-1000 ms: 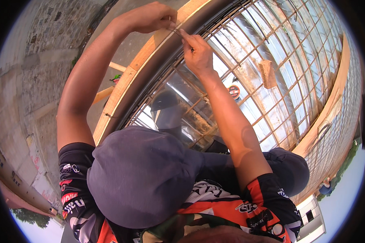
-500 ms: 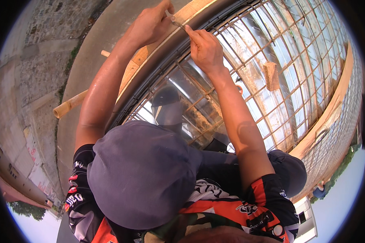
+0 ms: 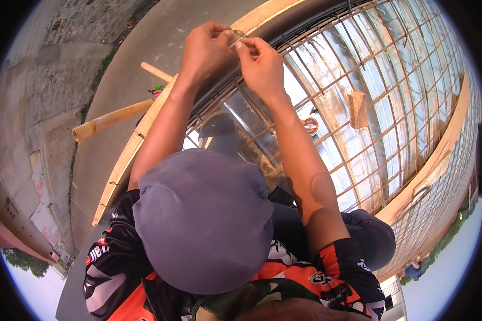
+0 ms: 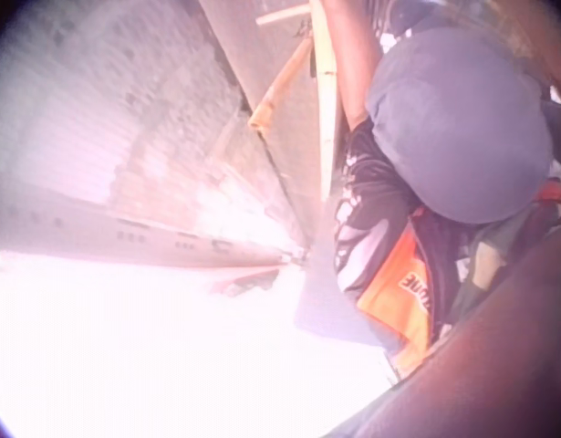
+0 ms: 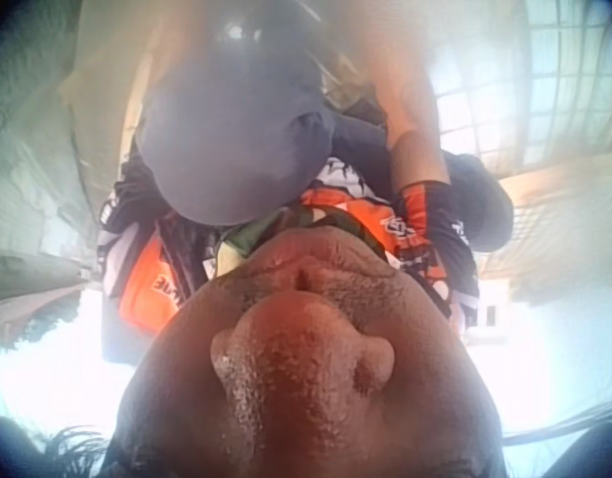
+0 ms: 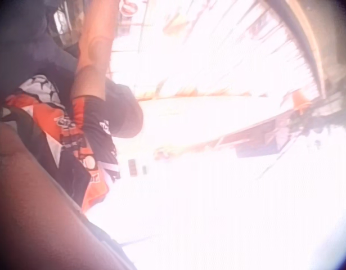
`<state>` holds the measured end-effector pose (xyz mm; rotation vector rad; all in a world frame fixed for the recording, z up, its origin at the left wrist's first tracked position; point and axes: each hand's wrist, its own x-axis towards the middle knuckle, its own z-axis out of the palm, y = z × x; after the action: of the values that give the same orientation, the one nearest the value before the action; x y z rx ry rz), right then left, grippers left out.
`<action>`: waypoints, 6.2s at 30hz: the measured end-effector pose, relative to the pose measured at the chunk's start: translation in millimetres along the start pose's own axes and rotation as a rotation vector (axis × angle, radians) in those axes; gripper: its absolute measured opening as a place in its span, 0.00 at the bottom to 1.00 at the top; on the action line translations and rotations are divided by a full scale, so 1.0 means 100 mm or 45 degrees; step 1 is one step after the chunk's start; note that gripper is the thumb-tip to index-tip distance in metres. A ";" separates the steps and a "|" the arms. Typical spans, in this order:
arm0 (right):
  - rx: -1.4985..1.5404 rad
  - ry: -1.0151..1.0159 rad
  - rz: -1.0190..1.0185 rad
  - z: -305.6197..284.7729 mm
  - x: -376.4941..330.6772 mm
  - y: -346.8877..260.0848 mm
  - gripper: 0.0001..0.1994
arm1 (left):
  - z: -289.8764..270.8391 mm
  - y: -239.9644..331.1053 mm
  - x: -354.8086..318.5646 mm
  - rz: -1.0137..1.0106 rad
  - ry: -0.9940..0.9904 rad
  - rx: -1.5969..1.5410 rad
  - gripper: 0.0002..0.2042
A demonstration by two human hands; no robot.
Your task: The person is assembling a curved wooden structure by hand. They repeatedly pick up small metal fasteners, place them into pre-drilled holes along the wooden frame, and bend them to secure the pieces together.
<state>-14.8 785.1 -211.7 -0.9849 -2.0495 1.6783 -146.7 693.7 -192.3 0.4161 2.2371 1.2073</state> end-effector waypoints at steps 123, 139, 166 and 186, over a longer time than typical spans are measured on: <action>-0.844 -0.452 -0.046 -0.40 0.89 -0.44 0.13 | -1.33 1.05 -0.93 1.364 -1.249 -1.170 0.26; -1.643 -0.288 -1.205 0.03 0.48 -0.52 0.03 | -1.49 1.10 -0.92 1.381 -1.082 -1.089 0.22; -0.628 -1.429 0.154 -0.32 1.97 -0.57 0.05 | -0.31 0.02 -0.49 0.807 -0.181 0.378 0.13; -2.361 -1.106 -0.527 0.72 0.65 -1.25 0.09 | 0.33 0.15 -0.94 1.150 -0.723 0.135 0.23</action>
<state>-145.0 766.7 -123.5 0.1638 -3.7816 -0.6465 -51.9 675.4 -163.8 1.6978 1.6151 1.1429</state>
